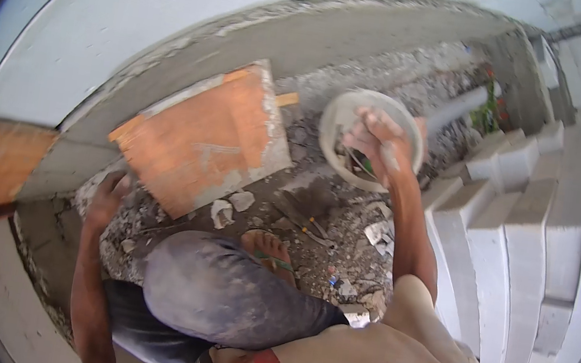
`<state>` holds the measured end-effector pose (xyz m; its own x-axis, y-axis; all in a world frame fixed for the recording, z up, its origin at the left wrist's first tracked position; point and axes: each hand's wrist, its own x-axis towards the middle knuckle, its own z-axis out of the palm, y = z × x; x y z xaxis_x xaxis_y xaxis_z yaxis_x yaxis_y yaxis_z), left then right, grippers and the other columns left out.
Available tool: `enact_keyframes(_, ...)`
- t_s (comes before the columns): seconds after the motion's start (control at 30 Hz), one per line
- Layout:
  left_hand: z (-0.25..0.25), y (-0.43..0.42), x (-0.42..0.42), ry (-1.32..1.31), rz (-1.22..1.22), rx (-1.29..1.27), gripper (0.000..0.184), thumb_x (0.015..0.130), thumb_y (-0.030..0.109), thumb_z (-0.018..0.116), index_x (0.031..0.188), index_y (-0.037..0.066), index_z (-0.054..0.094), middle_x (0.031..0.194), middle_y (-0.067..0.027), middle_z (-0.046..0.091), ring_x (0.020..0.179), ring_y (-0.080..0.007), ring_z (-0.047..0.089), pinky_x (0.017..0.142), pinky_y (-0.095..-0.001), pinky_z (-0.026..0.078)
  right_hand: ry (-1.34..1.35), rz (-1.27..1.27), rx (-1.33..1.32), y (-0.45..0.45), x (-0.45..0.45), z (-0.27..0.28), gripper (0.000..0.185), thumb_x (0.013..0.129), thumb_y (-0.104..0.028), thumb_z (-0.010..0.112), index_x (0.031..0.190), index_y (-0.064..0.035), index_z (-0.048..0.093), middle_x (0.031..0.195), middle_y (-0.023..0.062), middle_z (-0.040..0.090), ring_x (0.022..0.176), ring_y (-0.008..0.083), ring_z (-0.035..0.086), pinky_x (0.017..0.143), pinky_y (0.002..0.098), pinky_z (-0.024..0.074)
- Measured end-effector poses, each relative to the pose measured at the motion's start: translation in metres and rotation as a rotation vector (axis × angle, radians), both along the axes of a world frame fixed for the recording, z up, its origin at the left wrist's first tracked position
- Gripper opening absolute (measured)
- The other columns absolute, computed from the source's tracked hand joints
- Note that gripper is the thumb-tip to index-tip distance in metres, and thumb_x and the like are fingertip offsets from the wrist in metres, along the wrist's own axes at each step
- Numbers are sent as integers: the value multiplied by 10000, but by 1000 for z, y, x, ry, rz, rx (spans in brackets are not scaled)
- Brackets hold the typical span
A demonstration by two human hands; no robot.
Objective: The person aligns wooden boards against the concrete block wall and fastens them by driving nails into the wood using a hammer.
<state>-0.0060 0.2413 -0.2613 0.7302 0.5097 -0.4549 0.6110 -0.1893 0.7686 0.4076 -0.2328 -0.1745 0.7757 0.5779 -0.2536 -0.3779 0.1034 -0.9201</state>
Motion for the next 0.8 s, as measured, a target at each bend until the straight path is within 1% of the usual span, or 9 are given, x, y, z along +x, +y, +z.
enact_keyframes(0.1, -21, 1, 31, -5, 164, -151, 846, 1055, 673, 561, 1561, 2, 466, 1424, -115, 657, 1275, -277, 650, 1009, -439, 519, 29, 124, 91, 32, -56, 17, 441, 1089, -229, 635, 1434, 29, 538, 878, 102, 710, 809, 247, 731, 786, 373, 610)
enact_keyframes(0.17, -8, -8, 51, -36, 291, -317, 880, 1047, 717, 530, 1581, 22, 445, 1464, -137, 641, 1369, -302, 601, 1113, -501, 459, 1, 205, -124, 55, -99, 21, 525, 1094, -236, 631, 1538, -13, 462, 840, 112, 708, 788, 251, 733, 782, 383, 600)
enact_keyframes(0.2, -22, -7, 53, -129, 341, -403, 873, 1031, 707, 574, 1537, -1, 499, 1430, -153, 653, 1280, -302, 629, 1089, -495, 477, 49, 291, -180, 63, -116, 14, 553, 1098, -213, 622, 1590, -55, 424, 849, 109, 710, 783, 245, 733, 770, 390, 602)
enact_keyframes(0.33, -26, -15, 69, -287, 494, -536, 687, 1052, 571, 656, 1446, 10, 608, 1331, -136, 706, 1134, -237, 675, 1029, -429, 524, 176, 491, -300, 77, -175, -46, 323, 1076, -93, 577, 1394, -42, 574, 926, 76, 713, 815, 176, 698, 778, 315, 560)
enact_keyframes(0.43, -23, -28, 79, -473, 372, -506, 440, 1083, 362, 687, 1372, 31, 666, 1245, -82, 740, 1082, -163, 675, 979, -354, 542, 277, 452, -323, 72, -197, -87, 205, 1035, -67, 588, 1229, -44, 649, 955, 50, 709, 825, 137, 663, 784, 285, 539)
enact_keyframes(0.53, 23, -64, 88, -561, 520, -465, 251, 1082, 211, 689, 1261, 36, 704, 1157, -20, 752, 1012, -103, 663, 913, -305, 546, 434, 319, -422, 70, -204, -53, 136, 997, -95, 634, 1116, -54, 687, 950, 29, 703, 802, 110, 630, 756, 261, 514)
enact_keyframes(0.6, 58, -82, 89, -755, 526, -277, 188, 1077, 212, 681, 1146, 37, 685, 1041, -39, 734, 905, -146, 666, 852, -342, 547, 459, 267, -512, 71, -202, -14, 120, 982, -120, 663, 1080, -60, 699, 936, 21, 699, 783, 101, 617, 729, 252, 496)
enact_keyframes(0.67, 105, -96, 75, -613, 395, 257, 174, 1078, 200, 657, 1036, 33, 635, 910, -100, 654, 784, -222, 638, 764, -376, 535, 386, 240, -564, 60, -192, 26, 142, 977, -182, 700, 1069, -74, 700, 890, 10, 679, 763, 99, 602, 672, 252, 447)
enact_keyframes(0.8, 251, -126, 55, -757, 384, 367, 191, 1059, 188, 663, 991, 22, 598, 871, -171, 577, 736, -327, 610, 707, -425, 527, 351, 404, -649, 42, -175, 133, 281, 1024, -211, 676, 1219, -8, 682, 926, 12, 695, 793, 98, 629, 747, 266, 499)
